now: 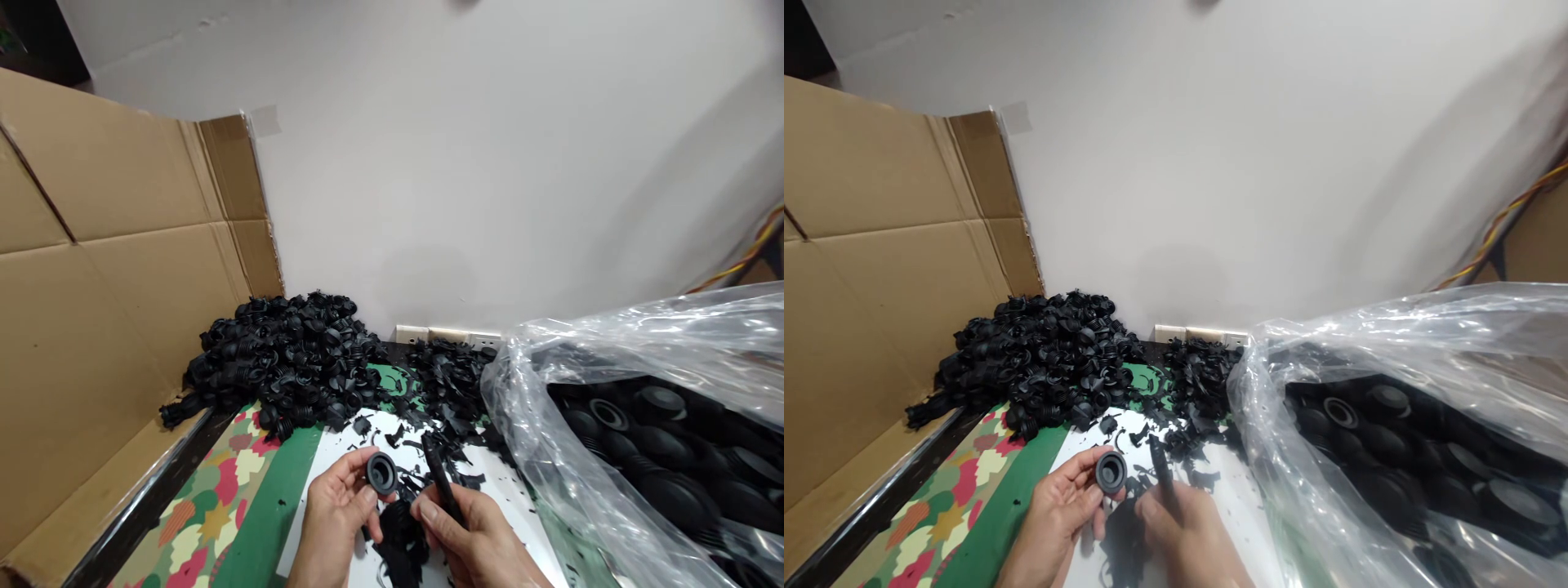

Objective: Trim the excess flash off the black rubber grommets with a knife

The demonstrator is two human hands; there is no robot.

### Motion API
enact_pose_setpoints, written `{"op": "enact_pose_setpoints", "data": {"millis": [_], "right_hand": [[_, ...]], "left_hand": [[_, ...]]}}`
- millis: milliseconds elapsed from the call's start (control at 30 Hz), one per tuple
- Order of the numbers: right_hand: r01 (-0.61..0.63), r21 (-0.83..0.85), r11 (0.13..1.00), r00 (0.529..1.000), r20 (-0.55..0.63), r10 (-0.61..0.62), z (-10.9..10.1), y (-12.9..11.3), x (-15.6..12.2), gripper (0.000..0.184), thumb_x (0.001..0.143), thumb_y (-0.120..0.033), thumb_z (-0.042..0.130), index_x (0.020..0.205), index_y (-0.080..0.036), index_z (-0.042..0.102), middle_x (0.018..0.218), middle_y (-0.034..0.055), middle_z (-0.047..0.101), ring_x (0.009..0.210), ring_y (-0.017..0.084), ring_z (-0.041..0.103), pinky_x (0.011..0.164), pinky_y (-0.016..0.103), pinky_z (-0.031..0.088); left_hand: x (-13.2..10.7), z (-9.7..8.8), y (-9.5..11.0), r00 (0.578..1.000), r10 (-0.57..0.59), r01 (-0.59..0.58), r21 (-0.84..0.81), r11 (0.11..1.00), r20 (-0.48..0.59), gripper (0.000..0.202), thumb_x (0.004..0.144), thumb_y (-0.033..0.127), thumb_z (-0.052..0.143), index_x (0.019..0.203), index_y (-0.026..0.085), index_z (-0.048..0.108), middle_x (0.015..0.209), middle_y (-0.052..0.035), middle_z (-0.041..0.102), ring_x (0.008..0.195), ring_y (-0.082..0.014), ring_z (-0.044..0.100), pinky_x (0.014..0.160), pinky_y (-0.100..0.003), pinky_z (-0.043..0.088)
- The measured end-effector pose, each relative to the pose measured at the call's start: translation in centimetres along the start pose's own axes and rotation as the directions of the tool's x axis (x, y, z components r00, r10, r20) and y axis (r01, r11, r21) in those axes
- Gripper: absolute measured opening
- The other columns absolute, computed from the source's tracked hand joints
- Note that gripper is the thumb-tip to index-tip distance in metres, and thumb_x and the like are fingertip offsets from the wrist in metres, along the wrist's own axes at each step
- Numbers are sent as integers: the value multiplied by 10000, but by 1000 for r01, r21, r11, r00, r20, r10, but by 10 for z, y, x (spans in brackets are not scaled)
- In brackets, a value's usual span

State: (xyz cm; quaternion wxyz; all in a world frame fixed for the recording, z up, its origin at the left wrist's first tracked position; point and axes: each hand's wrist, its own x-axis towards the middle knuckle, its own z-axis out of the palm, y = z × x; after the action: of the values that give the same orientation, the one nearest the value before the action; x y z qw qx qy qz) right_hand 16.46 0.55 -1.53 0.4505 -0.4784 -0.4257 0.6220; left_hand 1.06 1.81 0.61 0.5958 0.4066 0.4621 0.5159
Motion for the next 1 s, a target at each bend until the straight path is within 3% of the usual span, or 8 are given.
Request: {"op": "enact_pose_setpoints", "data": {"millis": [600,800,1000], "right_hand": [[20,-54,998,1000,-8,-20,-2,1,0,451,635,-601,648,644,-153,596,519,-15,504,458,118,449,449,238,345],[40,-58,997,998,-37,-42,1,-1,0,431,647,-582,649,601,-163,556,511,-18,498,461,115,443,462,238,355],[142,-170,975,987,-56,-154,4,-8,-3,441,727,-585,550,690,-148,602,569,17,546,565,162,495,521,256,382]], "left_hand": [[2,-1,-3,999,-25,25,-31,999,-23,318,634,244,734,931,136,700,736,-82,685,628,-165,604,392,-173,402],[1,-2,-7,999,42,-43,18,999,19,303,662,273,728,939,153,699,720,-56,686,459,-72,489,410,-169,393],[-3,4,-2,990,14,-20,39,999,143,359,635,334,744,939,149,709,680,-59,667,488,-107,514,388,-180,389]]}}
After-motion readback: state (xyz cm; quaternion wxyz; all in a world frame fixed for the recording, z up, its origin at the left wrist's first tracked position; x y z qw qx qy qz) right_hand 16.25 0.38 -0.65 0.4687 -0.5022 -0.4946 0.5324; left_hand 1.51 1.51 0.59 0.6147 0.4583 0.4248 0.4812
